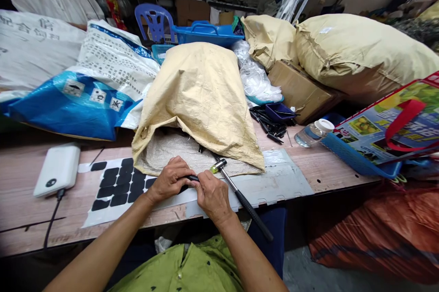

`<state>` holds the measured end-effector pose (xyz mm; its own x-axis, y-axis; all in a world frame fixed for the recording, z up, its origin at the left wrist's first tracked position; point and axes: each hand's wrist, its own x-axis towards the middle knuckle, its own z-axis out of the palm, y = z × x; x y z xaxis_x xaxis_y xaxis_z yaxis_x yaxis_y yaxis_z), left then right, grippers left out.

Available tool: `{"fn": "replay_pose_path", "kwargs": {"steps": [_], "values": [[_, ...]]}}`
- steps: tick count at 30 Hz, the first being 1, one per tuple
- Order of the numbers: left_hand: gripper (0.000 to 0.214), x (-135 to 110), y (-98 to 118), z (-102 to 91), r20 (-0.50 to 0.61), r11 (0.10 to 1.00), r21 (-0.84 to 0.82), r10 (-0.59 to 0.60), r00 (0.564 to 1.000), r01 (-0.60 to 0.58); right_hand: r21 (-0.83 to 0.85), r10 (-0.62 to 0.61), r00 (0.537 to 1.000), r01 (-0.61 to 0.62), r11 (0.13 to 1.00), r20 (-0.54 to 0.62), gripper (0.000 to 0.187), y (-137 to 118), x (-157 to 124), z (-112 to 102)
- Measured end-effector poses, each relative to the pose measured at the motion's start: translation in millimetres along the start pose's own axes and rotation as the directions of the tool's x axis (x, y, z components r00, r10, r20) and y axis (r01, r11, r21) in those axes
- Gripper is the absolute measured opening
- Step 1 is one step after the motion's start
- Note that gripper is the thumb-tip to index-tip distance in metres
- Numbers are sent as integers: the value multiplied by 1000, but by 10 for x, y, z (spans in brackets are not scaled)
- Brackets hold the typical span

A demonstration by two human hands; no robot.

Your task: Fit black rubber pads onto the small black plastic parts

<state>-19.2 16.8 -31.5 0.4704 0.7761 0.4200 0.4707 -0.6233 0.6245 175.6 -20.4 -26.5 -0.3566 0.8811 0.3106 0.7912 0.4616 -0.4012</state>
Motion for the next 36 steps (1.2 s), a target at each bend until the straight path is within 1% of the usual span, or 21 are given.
{"fn": "replay_pose_path", "kwargs": {"steps": [2,6,11,14,18,23,27,30,36], "values": [[11,-15,-2,4,-18,1000,19,19,1000,-19,-1,-1,1000,1,1000,-3,24,-24,2,10],[12,-24,-10,3,-30,1000,8,17,999,-17,23,34,999,-33,999,-27,23,-67,3,30],[13,-6,-16,-7,-34,998,-53,-15,999,13,132,70,997,-66,989,-30,20,-70,1,6],[14,-5,-27,-4,-34,997,-78,1,999,-3,169,78,997,-75,983,-12,22,-65,11,-17],[11,-13,-45,14,-27,997,-67,21,999,-23,143,63,998,-59,988,-25,24,-66,21,-18],[10,-25,-39,30,-25,999,-25,41,999,-42,43,31,996,-28,999,-79,22,-87,14,3],[10,-25,-20,26,-26,998,-13,56,998,-57,32,23,994,-20,999,-103,22,-88,12,15],[11,-17,-14,22,-28,999,-23,37,999,-38,74,32,995,-25,997,-94,20,-72,20,5],[18,-1,-23,11,-9,998,-69,-8,1000,7,202,100,994,-89,975,-42,19,-59,33,-47]]}}
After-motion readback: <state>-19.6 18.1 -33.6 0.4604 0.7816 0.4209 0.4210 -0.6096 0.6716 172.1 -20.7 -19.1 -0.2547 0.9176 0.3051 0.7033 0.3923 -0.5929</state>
